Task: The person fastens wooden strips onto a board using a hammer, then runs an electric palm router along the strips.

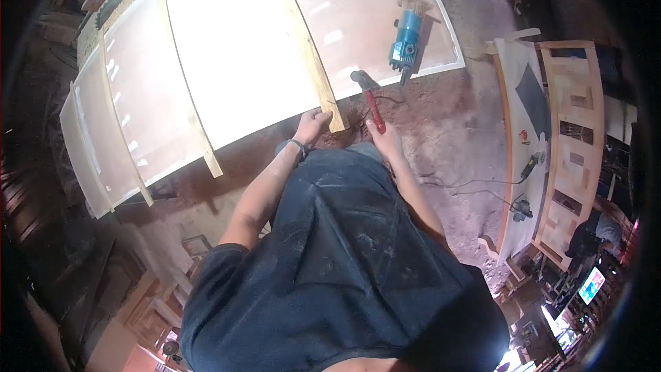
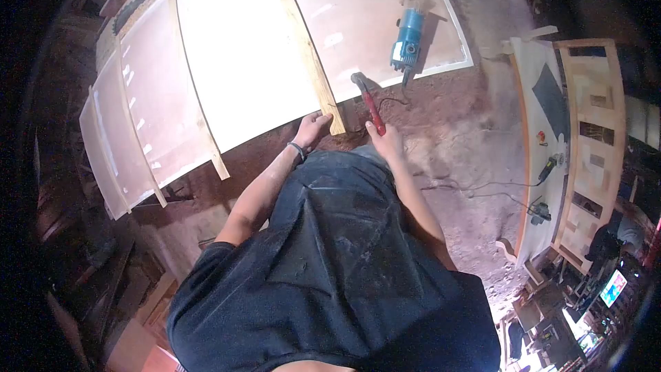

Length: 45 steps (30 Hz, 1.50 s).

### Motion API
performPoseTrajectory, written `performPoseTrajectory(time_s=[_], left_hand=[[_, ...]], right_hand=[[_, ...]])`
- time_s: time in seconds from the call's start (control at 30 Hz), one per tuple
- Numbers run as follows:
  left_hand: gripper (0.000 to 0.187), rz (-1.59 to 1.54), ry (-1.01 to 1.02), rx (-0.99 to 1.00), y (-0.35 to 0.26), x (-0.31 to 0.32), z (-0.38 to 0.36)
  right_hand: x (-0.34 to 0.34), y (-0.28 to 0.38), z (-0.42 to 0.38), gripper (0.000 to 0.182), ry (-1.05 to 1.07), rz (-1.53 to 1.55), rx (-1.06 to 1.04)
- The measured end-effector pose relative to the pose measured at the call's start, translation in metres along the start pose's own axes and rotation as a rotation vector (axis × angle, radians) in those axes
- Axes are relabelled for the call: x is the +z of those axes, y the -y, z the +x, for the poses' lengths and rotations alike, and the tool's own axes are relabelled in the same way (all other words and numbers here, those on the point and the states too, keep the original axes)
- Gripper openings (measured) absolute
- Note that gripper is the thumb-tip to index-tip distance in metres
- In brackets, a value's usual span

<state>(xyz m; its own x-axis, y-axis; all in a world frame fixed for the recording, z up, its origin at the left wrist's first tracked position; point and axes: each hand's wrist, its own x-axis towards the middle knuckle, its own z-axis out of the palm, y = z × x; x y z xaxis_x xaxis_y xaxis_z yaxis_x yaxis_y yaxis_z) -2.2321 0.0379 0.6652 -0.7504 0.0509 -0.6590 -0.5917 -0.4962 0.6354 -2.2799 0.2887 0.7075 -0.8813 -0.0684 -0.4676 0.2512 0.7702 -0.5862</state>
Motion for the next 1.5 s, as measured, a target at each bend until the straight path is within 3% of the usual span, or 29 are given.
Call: performPoseTrajectory(time_s=[0.27, 0.53, 0.97, 1.23, 1.5], left_hand=[[0.037, -0.045, 0.006, 0.109, 0.007, 0.006, -0.004], [0.035, 0.142, 0.021, 0.154, 0.013, -0.005, 0.004], [0.02, 0.169, 0.007, 0.112, -0.009, 0.003, -0.009], [0.02, 0.119, 0.009, -0.001, -0.02, 0.007, -0.012], [0.032, 0.167, 0.008, -0.029, -0.018, 0.001, -0.003]], right_hand=[[-0.002, 0.005, -0.002, 0.064, 0.063, 0.04, -0.015], [-0.006, 0.004, 0.002, 0.064, 0.084, 0.041, -0.022], [0.002, -0.012, 0.013, 0.058, 0.074, 0.039, 0.026], [0.002, -0.009, 0.014, 0.049, 0.081, 0.025, 0.075], [0.005, -0.018, 0.019, 0.045, 0.135, 0.062, 0.101]])
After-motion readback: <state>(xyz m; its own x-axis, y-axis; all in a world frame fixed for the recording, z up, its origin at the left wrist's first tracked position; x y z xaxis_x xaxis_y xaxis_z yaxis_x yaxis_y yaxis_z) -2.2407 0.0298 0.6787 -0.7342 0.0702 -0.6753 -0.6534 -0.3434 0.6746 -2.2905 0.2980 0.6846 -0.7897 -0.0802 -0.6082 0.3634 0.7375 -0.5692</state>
